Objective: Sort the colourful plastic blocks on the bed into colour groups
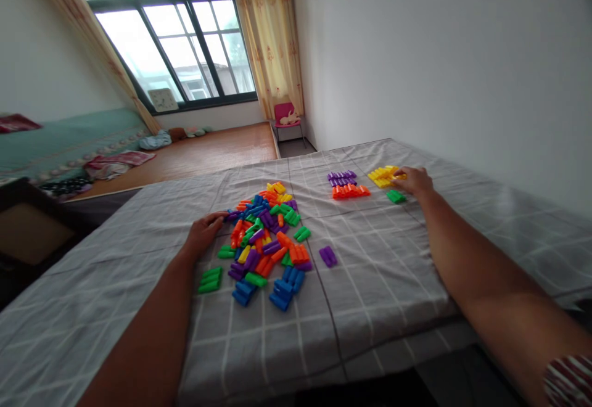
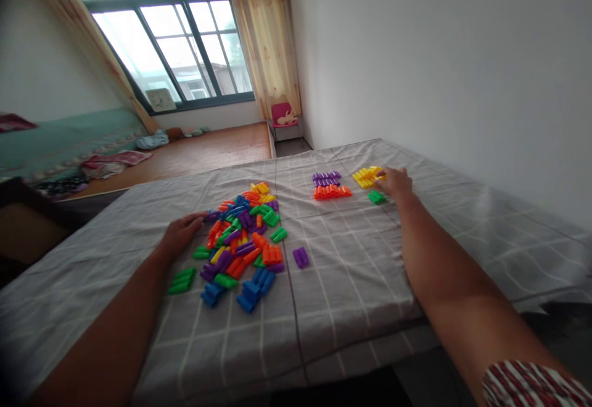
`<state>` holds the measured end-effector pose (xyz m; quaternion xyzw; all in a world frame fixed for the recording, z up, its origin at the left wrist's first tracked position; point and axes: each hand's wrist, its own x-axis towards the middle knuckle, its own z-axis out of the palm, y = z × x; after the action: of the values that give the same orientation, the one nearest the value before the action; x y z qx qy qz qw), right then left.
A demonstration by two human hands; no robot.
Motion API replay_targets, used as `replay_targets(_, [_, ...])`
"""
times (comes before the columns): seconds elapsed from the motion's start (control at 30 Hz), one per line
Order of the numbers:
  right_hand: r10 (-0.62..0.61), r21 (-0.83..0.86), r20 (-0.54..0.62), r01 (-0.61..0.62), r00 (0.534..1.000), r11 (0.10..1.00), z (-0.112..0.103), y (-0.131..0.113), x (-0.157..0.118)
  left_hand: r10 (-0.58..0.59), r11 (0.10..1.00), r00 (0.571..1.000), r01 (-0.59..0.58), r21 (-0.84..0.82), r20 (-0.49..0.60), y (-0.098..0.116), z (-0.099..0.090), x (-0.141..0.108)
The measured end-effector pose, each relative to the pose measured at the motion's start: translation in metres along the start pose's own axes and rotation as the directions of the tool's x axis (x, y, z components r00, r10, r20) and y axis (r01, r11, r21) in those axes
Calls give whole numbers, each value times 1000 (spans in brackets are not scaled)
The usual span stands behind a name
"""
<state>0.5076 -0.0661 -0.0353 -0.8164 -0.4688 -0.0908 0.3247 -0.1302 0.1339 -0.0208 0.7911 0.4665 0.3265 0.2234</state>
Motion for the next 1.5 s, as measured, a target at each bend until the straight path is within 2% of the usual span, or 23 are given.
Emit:
replay_targets(0.07, [0,-27,-49,-1,999,1000,0,-5,-1,5,1000,1000,-5,-8,-2,1,2,-1])
replay_targets(0.13, [-13,-37,-102,10,995,999,0,-19,-2,7,1000,1000,-8,-23,-8,1,4,-1])
replay_targets(0.23, [-146,62,-123,155,982,986,3,-63,-13,13,999,1000,-13,-44,-13,1,5,-1])
replay_targets(0.3, [-293,182,-61,299,954,937,10,-105,-31,20,999,1000,-20,-50,-9,2,6,-1])
replay_targets(0.33, [-375,253,-4,364,927,896,15,-127,-41,22,998,1000,-23,-52,-7,3,5,-2])
replay_targets(0.37, [-476,322,62,433,878,842,20,-150,-53,23,998,1000,-23,-53,-3,4,5,-3])
replay_targets(0.43, [-692,443,168,573,702,689,31,-193,-74,17,998,1000,-17,-57,3,7,5,-4])
replay_targets(0.47, [-757,488,188,610,625,625,36,-212,-83,13,998,1000,-13,-58,5,8,5,-5])
replay_targets(0.5, [-795,522,200,625,572,581,41,-230,-91,11,998,1000,-10,-58,5,9,5,-5])
replay_targets(0.53, [-816,545,209,628,539,555,45,-245,-97,10,998,1000,-10,-59,4,10,5,-6])
replay_targets(0.6, [-818,576,239,602,523,553,51,-269,-104,15,998,1000,-15,-66,3,11,5,-6])
replay_targets(0.7, [-764,603,311,504,565,618,54,-286,-107,27,997,1000,-27,-78,7,10,5,-6])
replay_targets(0.77, [-716,600,340,446,609,664,52,-283,-104,31,997,999,-30,-72,9,9,4,-5])
replay_targets(0.83, [-681,584,351,417,643,696,44,-271,-99,26,998,1000,-26,-59,6,9,4,-4])
replay_targets(1.0, [-607,556,404,343,684,757,14,-220,-89,37,999,999,-37,-23,10,9,2,-2])
replay_targets(1.13, [-548,557,447,259,707,789,-3,-190,-92,37,999,999,-37,14,15,10,0,-2])
replay_targets(1.23, [-485,553,406,214,775,805,-19,-165,-84,41,999,999,-41,17,14,11,-1,-2])
replay_targets(1.3, [-378,538,348,147,858,830,-32,-137,-70,50,999,999,-50,14,13,12,-1,-2])
replay_targets(1.37, [-209,503,253,56,945,862,-44,-103,-55,51,999,999,-51,13,13,13,-1,-2])
replay_targets(1.43, [-50,475,193,-49,980,878,-52,-69,-44,43,999,999,-43,14,12,14,-2,-2])
replay_targets(1.5, [42,476,189,-129,981,870,-53,-43,-42,37,999,999,-37,10,10,15,-2,-3])
